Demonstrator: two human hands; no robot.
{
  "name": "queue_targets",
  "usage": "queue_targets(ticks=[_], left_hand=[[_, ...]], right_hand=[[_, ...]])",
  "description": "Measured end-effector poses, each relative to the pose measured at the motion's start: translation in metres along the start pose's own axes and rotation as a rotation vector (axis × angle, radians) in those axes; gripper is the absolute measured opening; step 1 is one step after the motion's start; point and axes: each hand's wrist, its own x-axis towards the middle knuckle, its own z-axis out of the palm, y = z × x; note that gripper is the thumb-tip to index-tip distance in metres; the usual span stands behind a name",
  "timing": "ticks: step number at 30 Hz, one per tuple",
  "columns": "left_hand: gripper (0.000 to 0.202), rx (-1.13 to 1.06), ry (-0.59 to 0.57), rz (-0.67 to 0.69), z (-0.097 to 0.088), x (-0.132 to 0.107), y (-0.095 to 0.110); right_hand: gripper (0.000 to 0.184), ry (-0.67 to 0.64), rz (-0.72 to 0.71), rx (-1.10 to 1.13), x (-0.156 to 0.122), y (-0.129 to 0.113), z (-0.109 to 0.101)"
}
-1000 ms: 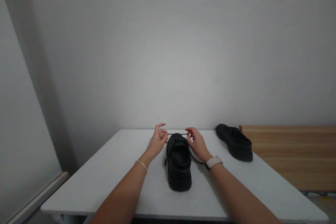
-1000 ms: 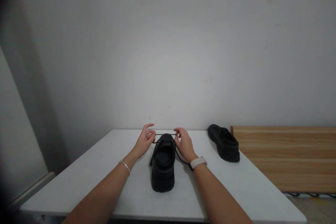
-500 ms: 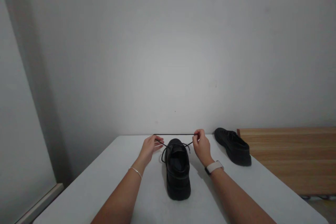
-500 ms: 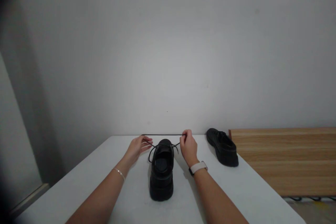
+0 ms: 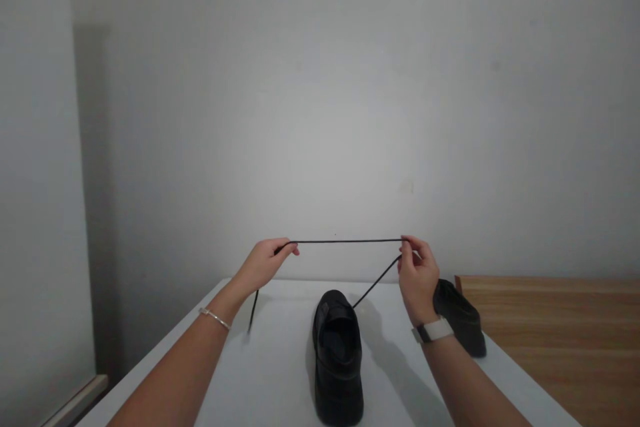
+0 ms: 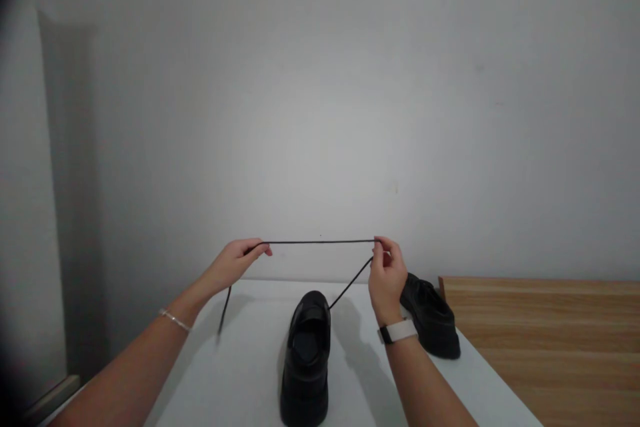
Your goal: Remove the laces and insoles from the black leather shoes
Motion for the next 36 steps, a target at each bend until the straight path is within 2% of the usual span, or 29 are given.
queue_targets(ticks=[3, 8, 10, 13, 16, 18, 20, 22, 25, 27, 29, 31, 33, 36], left_hand=[[0.036, -0.033, -0.042, 0.026, 0.004, -0.002, 0.018], [0.046, -0.201, -0.149, 0.055, 0.034, -0.009, 0.034], [0.048, -0.301, -0.161, 0.054, 0.049, -0.012, 0.04], [0.047, -0.639, -0.183, -0.037, 0.067, -0.016, 0.049], [0.043, -0.968, -0.306, -0.171, 0.069, -0.02, 0.057], [0.037, -1.08, -0.366, -0.229, 0.058, -0.023, 0.06], [0.032, -1.1, -0.367, -0.282, 0.04, -0.028, 0.058], [0.033, -1.017, -0.341, -0.323, 0.018, -0.035, 0.051], [0.038, -0.88, -0.292, -0.332, -0.017, -0.05, 0.028], [0.042, -0.814, -0.21, -0.333, -0.037, -0.063, 0.007], [0.047, -0.753, -0.102, -0.332, -0.053, -0.075, -0.012], [0.051, -0.705, 0.013, -0.324, -0.066, -0.085, -0.027], [0.051, -0.64, 0.093, -0.312, -0.074, -0.093, -0.036], [0.045, -0.529, 0.144, -0.303, -0.082, -0.1, -0.042]], right_hand=[[0.03, 0.075, -0.17, -0.03, 0.012, -0.033, 0.015], [0.02, 0.011, -0.371, 0.049, 0.018, -0.1, 0.047], [0.018, -0.093, -0.38, 0.089, 0.016, -0.125, 0.062], [0.016, -0.384, -0.255, 0.087, 0.011, -0.153, 0.083], [0.015, -0.598, -0.128, 0.017, 0.006, -0.166, 0.099], [0.015, -0.639, -0.101, 0.011, 0.006, -0.166, 0.103], [0.018, -0.61, -0.129, 0.042, 0.009, -0.16, 0.103], [0.022, -0.529, -0.162, 0.086, 0.014, -0.15, 0.099], [0.026, -0.427, -0.141, 0.104, 0.015, -0.134, 0.086], [0.023, -0.541, -0.145, 0.028, 0.006, -0.129, 0.074], [0.02, -0.773, -0.239, -0.063, -0.013, -0.134, 0.059], [0.03, -0.94, -0.394, -0.069, -0.036, -0.151, 0.045], [0.039, -1.0, -0.495, 0.005, -0.058, -0.175, 0.036], [0.04, -1.14, -0.519, 0.083, -0.086, -0.207, 0.039]])
